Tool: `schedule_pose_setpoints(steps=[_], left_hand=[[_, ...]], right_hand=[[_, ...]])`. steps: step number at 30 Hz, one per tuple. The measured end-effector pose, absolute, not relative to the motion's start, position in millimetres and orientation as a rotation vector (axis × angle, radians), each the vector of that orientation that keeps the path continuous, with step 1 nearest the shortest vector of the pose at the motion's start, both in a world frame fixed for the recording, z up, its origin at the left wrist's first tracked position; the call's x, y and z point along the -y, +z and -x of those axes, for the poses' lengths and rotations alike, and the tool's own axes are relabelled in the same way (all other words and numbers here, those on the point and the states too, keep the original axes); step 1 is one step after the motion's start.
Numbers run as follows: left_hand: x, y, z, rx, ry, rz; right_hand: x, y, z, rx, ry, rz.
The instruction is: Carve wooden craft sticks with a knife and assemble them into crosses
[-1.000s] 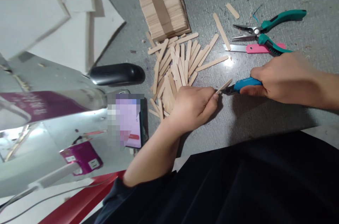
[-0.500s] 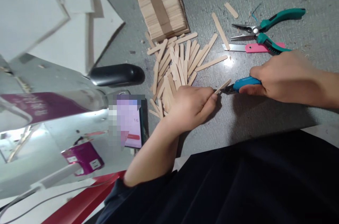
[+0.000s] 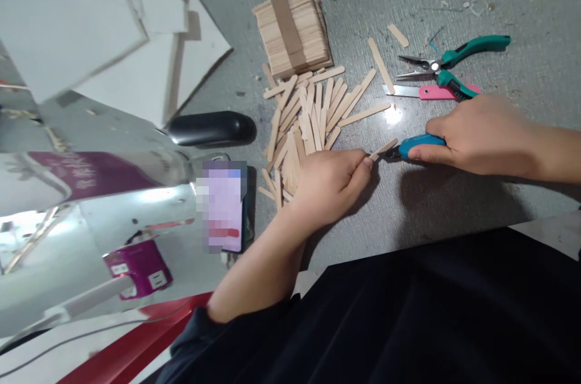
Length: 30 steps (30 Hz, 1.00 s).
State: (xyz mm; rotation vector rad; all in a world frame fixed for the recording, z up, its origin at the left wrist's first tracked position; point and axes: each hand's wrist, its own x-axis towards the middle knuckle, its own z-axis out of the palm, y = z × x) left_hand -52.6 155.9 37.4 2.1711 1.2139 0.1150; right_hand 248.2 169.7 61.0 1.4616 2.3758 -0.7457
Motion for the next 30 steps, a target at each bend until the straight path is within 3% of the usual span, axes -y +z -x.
schedule_pose_setpoints(steps=[10,20,30], left_hand=[[-161,38,52,-1.243,0.227,-2.037],[-145,11,50,-1.123,0.669,-1.511],[-140,9,42,-1.163,0.682,-1.571]], right_hand=[[-180,75,-245,-2.238,-0.83,-1.547],[-174,55,-250,-2.515,-1.02,-1.606],[-167,63,-245,-2.426,-1.019,-1.504]])
